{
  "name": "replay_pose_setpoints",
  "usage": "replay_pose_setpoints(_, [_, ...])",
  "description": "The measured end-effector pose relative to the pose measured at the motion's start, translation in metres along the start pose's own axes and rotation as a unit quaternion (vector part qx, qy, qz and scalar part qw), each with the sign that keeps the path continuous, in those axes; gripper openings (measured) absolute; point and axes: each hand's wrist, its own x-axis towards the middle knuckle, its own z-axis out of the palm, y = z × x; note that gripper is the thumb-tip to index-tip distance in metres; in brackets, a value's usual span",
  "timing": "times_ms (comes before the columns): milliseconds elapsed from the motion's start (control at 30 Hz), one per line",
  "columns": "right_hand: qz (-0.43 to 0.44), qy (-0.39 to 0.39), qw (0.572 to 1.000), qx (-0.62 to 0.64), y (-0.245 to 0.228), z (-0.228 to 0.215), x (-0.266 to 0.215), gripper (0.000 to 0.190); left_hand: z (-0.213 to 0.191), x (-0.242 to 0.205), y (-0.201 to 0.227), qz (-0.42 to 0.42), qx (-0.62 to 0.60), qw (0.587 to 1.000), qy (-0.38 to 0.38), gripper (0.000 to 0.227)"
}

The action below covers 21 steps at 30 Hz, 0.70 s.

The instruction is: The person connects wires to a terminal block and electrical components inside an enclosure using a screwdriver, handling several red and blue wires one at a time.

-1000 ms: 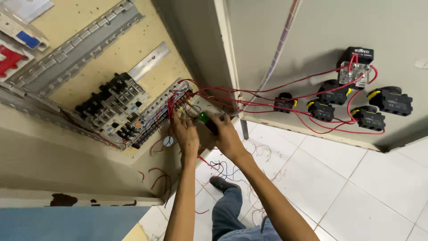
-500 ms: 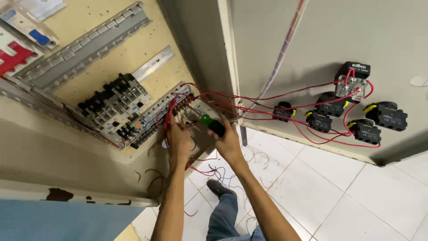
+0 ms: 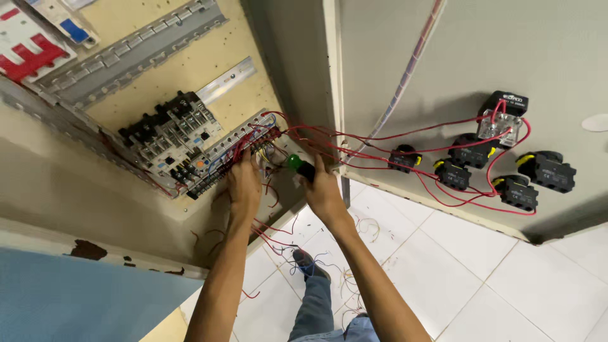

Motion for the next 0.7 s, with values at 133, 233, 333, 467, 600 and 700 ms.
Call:
replay_pose_setpoints(133, [0.028,-0.041,0.999,-0.016,0.018,0.007,0.009,0.048,0.017,0.012,-0.028,0.057,0.002,0.998,0.004,0.034])
replay_pose_setpoints(233, [-0.066,0.027,0.994,-0.088,-0.005,-0.009,-0.008,0.051,0.023,0.014,-0.035,0.087,0.016,0.996,0.022,0.035])
replay_pose_setpoints(333, [-0.096,0.058,0.991,-0.068,-0.005,0.001,-0.009,0.058,0.036,0.016,-0.043,0.114,0.021,0.991,0.074,0.027])
replay_pose_setpoints(467, [0.001,-0.029,0.999,0.015,0.005,0.006,0.003,0.051,0.050,0.019,-0.051,0.176,0.025,0.964,0.199,0.024])
replay_pose_setpoints(600, [-0.072,0.051,0.993,-0.079,-0.009,0.001,-0.013,0.044,0.038,0.008,-0.036,0.119,-0.036,0.985,0.122,0.027])
replay_pose_setpoints(700, [-0.118,0.093,0.989,0.008,-0.002,0.016,-0.016,0.041,-0.017,-0.008,0.022,0.052,-0.096,0.991,0.076,0.026])
